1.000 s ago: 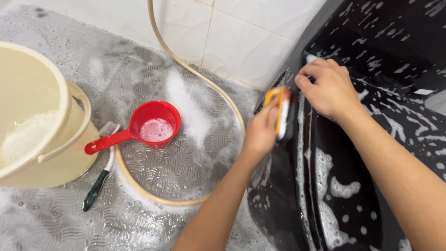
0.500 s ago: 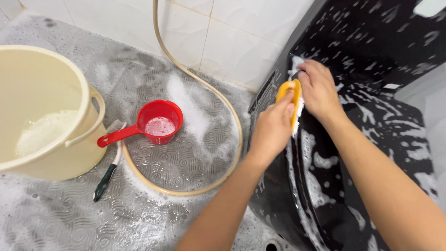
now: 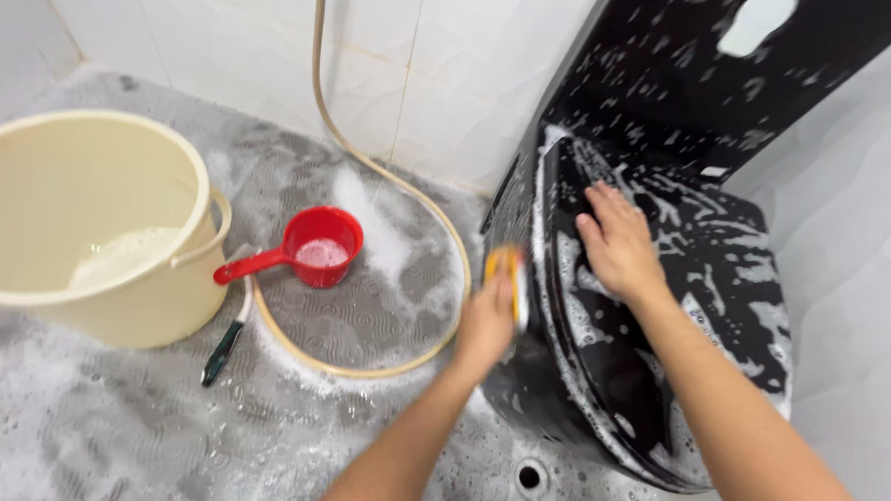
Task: The person scrubs the exterior and lid of a toilet using a brush and soapy water from a scoop, then scrubs the surrounding floor and rinses the brush in a bucket.
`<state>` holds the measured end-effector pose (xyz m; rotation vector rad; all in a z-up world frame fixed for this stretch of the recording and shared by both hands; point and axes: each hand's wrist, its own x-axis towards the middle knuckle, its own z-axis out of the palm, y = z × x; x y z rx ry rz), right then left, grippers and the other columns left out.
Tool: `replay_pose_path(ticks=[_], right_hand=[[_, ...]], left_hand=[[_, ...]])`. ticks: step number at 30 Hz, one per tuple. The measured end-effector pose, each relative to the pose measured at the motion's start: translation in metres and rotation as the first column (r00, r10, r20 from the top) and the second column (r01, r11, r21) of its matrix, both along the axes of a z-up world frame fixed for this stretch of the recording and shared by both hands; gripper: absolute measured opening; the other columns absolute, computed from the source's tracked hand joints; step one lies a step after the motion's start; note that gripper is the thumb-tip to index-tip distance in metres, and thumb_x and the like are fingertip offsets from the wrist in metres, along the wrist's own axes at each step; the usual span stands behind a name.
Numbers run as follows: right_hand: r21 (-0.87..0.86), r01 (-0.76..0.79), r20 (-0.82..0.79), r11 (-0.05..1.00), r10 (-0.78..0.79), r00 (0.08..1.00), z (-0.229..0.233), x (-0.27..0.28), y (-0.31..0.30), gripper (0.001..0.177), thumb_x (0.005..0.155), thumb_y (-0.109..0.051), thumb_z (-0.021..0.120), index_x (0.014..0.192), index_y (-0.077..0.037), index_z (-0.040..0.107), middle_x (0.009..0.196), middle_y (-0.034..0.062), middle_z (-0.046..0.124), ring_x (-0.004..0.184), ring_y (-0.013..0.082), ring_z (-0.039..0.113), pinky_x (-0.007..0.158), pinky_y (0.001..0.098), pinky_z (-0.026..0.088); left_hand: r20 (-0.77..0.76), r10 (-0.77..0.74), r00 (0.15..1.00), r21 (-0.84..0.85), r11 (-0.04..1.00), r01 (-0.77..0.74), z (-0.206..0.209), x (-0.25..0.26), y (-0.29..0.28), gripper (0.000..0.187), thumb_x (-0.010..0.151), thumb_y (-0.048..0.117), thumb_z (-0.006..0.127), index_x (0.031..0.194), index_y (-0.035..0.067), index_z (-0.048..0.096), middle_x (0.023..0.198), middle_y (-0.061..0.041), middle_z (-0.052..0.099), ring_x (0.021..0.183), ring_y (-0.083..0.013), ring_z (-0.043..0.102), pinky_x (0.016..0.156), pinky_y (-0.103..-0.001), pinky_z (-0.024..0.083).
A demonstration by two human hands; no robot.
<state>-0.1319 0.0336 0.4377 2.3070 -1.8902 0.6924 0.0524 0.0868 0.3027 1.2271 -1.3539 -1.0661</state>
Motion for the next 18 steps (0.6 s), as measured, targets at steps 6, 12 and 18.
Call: replay_pose_path(ticks=[6, 12, 18], right_hand=[[-0.003, 0.01, 0.003, 1.0, -0.01, 1.0, -0.003, -0.003, -0.008, 0.053, 0.103, -0.033, 0.05, 0.146, -0.002, 0.052, 0.158, 0.0174, 0.045, 0.149, 0.0329, 0.035, 0.121, 0.0448, 0.024], [-0.028, 0.01, 0.003, 1.0, -0.01, 1.0, -0.004, -0.003, -0.011, 0.052, 0.102, -0.033, 0.052, 0.145, -0.003, 0.053, 0.157, 0.0169, 0.047, 0.148, 0.0323, 0.038, 0.122, 0.0435, 0.026], [-0.017, 0.022, -0.01, 1.0, -0.022, 1.0, -0.009, -0.005, -0.01, 0.052, 0.103, -0.033, 0.052, 0.145, -0.003, 0.053, 0.157, 0.0171, 0.046, 0.147, 0.0336, 0.037, 0.12, 0.0449, 0.025]], left_hand=[[-0.122, 0.078, 0.989, -0.195, 0.976, -0.101, 0.058, -0.012, -0.011, 0.044, 0.107, 0.03, 0.043, 0.145, 0.014, 0.059, 0.119, -0.024, 0.073, 0.108, -0.0389, 0.071, 0.092, -0.044, 0.055], [-0.106, 0.12, 0.987, -0.115, 0.985, -0.132, -0.106, -0.04, 0.108, 0.05, 0.111, 0.039, 0.03, 0.149, 0.013, 0.051, 0.142, -0.018, 0.062, 0.125, -0.0345, 0.063, 0.104, -0.041, 0.048], [-0.243, 0.065, 0.968, -0.027, 0.997, -0.074, -0.008, -0.024, 0.04, 0.048, 0.106, 0.03, 0.035, 0.15, 0.017, 0.05, 0.119, -0.019, 0.071, 0.1, -0.0339, 0.072, 0.087, -0.042, 0.054]])
